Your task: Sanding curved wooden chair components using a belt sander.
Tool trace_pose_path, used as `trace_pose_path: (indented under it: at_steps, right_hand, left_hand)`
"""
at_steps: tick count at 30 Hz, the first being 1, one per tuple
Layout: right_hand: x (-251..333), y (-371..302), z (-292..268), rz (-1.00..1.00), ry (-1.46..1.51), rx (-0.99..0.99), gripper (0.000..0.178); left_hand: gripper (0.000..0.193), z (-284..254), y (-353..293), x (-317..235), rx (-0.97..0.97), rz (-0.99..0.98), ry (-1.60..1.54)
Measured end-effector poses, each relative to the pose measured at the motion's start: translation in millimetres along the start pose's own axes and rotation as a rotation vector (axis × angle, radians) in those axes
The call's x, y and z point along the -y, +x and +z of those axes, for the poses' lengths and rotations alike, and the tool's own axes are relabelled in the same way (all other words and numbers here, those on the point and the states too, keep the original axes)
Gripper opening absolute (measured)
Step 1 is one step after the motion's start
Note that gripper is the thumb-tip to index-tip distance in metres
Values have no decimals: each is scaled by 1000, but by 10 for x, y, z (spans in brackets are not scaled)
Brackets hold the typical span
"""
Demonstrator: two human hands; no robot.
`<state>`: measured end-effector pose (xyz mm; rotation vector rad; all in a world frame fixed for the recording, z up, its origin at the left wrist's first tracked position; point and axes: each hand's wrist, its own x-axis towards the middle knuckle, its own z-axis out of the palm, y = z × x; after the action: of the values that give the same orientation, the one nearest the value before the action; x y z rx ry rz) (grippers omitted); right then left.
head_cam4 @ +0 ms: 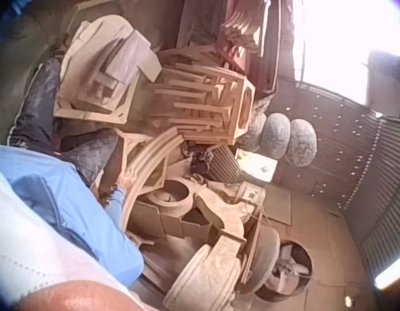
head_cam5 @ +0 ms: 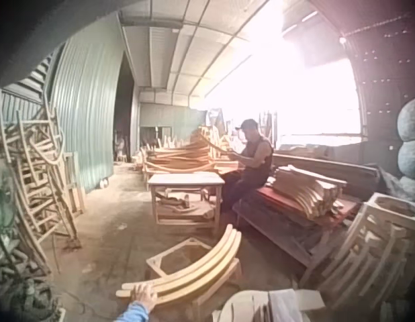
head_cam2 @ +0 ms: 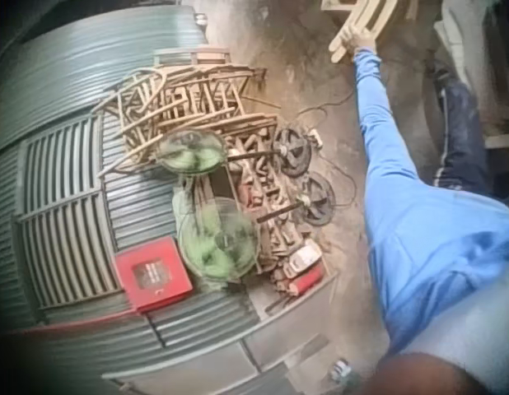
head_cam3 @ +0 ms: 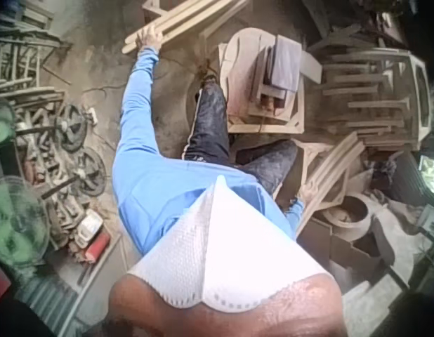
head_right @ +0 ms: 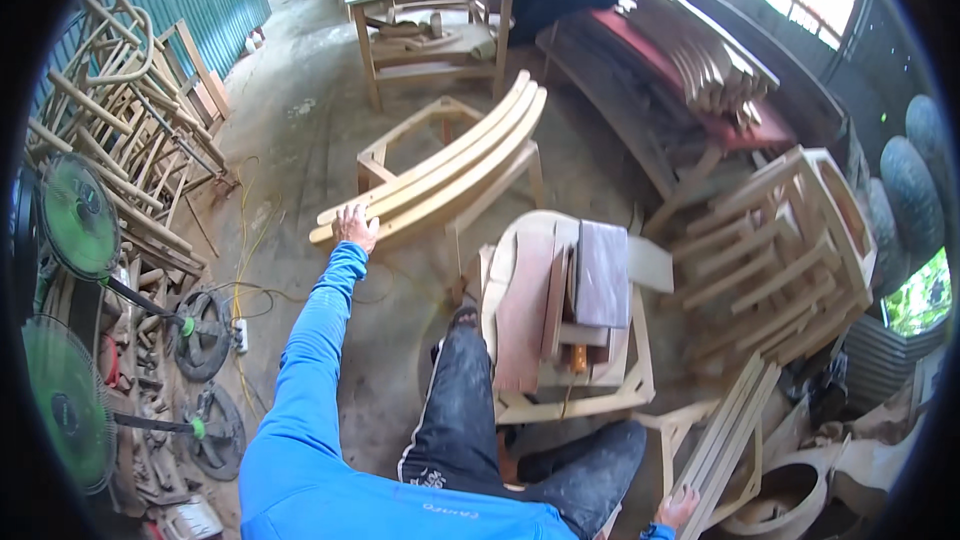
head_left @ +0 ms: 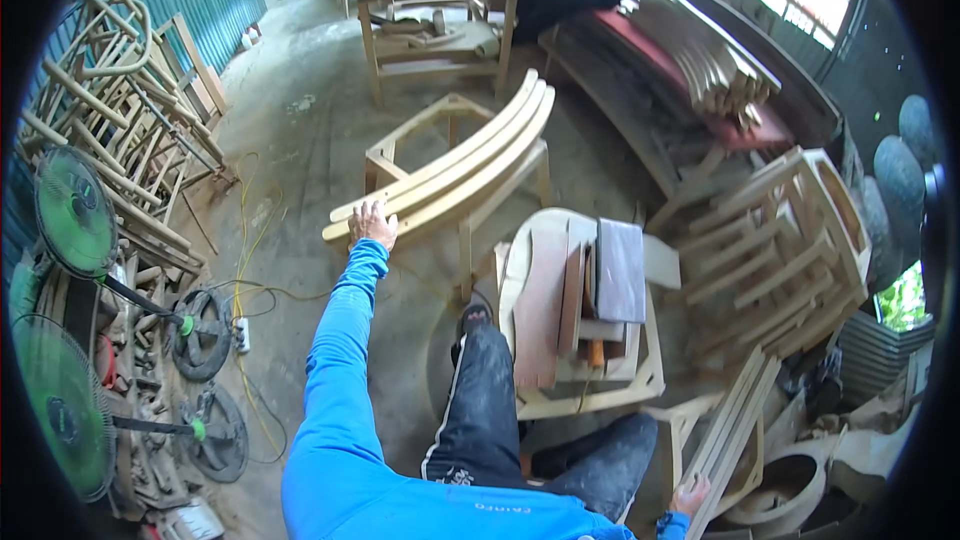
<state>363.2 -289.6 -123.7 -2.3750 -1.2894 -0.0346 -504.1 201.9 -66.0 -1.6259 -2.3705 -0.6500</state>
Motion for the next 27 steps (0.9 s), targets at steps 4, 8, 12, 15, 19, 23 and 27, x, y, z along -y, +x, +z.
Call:
trace_pose_path:
  at_steps: [4, 8, 12, 15, 19, 23, 27]
  right_hand:
    - [-391, 231, -37, -95, 121, -50, 51]
    - [240, 1, -163, -175, -90, -13, 40]
    - [493, -142, -325, 54, -157, 189, 43]
    - [554, -244, -381, 324, -249, 402, 48]
    - [285, -311, -276, 336, -122, 436, 44]
    - [20, -460, -150, 49, -130, 228, 42]
    - [284, -505, -181, 189, 40, 247, 39]
  left_hand:
    - [59, 64, 400, -193, 258, -18, 34]
    - [59, 70, 436, -24, 248, 0, 110]
    - [57, 124, 291, -30, 180, 50, 99]
    - [60, 97, 284, -99, 196, 71, 118]
    - [68, 54, 352, -334, 410, 95, 95]
    - [71, 175, 234, -181, 260, -6, 93]
    - [62, 37, 356, -355, 295, 30, 137]
